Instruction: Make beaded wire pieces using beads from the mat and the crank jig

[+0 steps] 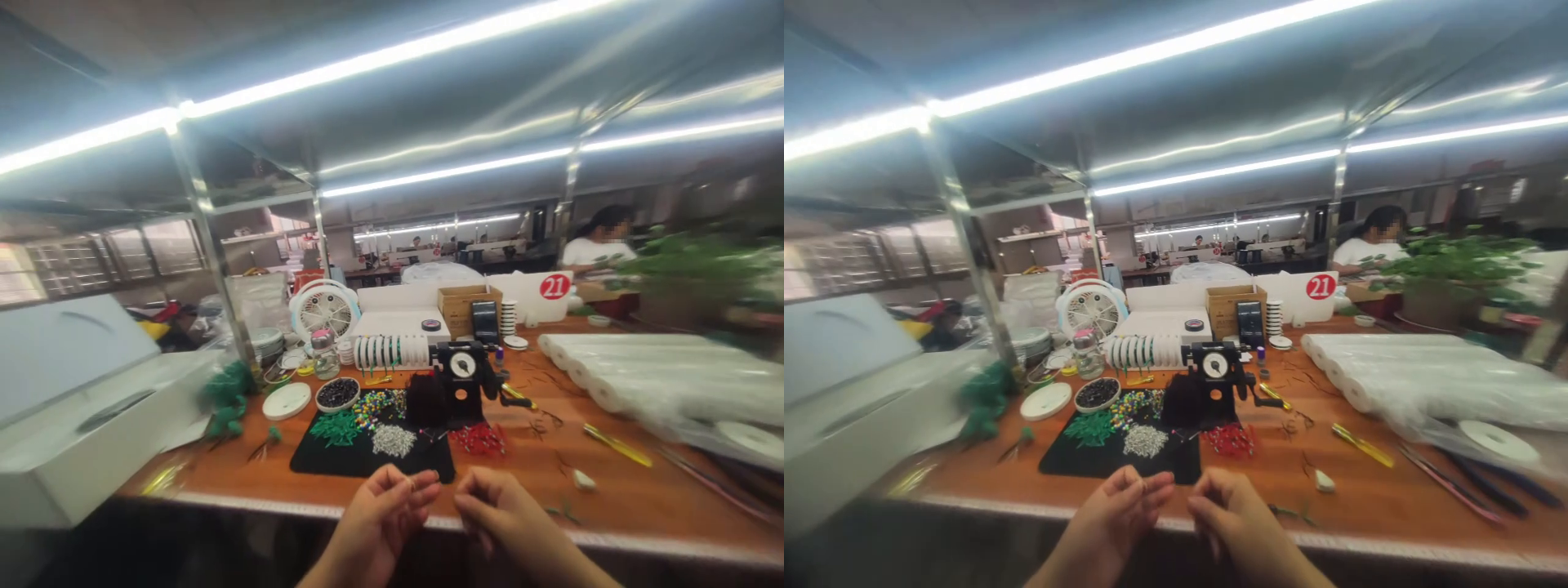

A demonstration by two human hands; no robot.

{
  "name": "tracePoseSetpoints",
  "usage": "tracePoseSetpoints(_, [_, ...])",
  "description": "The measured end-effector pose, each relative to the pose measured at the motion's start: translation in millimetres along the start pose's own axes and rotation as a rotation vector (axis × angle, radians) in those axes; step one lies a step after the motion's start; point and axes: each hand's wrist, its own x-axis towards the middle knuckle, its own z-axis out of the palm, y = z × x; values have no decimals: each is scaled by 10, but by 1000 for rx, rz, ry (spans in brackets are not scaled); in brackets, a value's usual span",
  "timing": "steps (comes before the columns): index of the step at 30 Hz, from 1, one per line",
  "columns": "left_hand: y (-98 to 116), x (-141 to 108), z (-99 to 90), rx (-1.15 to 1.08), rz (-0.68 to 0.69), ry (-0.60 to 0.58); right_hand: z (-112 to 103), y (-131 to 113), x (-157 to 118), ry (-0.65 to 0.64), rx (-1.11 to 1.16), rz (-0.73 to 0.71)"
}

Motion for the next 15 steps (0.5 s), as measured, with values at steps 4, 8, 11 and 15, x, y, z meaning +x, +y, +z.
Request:
tracePoseSetpoints(4, [717, 250, -541, 1131, 334, 456, -176, 126, 57, 80, -84, 31])
tracePoseSetpoints(8, [1506, 593, -1203, 1459, 289, 664, -197, 132, 36, 72, -135, 15])
tracePoseSetpoints(11, [1782, 750, -1527, 1614, 163, 727, -175, 110, 37, 93, -185, -18])
tracePoseSetpoints(15, [1883, 802, -1620, 1730, 106, 782, -173, 66, 58, 123, -192, -38])
